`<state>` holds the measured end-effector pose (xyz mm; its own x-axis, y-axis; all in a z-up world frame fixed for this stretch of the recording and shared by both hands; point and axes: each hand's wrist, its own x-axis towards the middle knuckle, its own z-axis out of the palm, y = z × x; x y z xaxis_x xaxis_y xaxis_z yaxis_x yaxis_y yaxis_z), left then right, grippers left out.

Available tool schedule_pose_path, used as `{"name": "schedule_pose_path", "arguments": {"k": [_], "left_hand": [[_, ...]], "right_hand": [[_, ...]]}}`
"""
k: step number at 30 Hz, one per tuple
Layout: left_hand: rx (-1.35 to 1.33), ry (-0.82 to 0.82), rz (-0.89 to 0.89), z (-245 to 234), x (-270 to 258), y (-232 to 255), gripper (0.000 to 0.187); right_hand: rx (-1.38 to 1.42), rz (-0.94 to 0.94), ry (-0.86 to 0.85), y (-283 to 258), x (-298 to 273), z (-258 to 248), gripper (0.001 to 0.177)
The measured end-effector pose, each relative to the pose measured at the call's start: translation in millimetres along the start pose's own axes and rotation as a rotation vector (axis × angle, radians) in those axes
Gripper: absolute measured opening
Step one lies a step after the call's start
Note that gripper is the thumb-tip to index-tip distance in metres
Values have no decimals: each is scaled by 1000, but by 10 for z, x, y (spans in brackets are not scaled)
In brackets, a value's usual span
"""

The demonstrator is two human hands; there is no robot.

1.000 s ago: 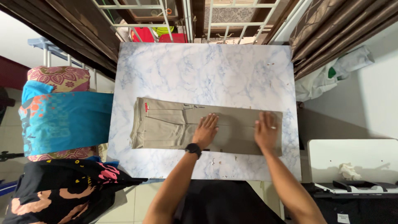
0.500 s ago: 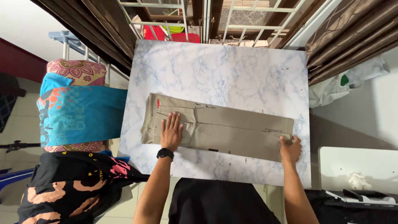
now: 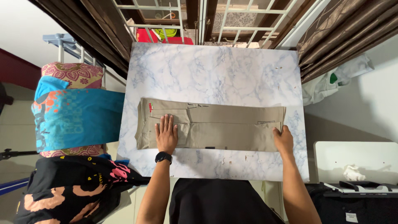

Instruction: The person folds a gray t-shirt by hand on a table, including flattening the fabric, folding in the sleeves, and folding the body into a rectangular shape.

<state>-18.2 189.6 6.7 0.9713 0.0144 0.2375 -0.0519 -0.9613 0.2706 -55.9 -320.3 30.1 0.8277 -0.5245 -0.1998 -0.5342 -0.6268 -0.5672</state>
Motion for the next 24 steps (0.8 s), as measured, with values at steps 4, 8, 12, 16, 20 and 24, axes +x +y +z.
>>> {"name": "schedule_pose_path", "arguments": {"k": [4, 8, 12, 16, 20, 24], "left_hand": [[5, -6, -40, 12, -52, 5, 52], [4, -20, -43, 14, -74, -16, 53], [12, -25, -41, 23, -68, -18, 54], [4, -18, -43, 17, -71, -11, 54], [-13, -16, -51, 17, -76, -23, 53], [-25, -15, -48, 19, -77, -32, 53]], "right_hand": [[-164, -196, 66, -25, -55, 97, 33], [-133, -312, 75, -132, -167, 288, 34], [-175, -291, 60, -301, -256, 453, 37], [-218, -289, 83, -447, -325, 608, 41], [-266, -300, 88, -540, -425, 738, 48], [-300, -273, 63, -597, -479, 828, 54]]}}
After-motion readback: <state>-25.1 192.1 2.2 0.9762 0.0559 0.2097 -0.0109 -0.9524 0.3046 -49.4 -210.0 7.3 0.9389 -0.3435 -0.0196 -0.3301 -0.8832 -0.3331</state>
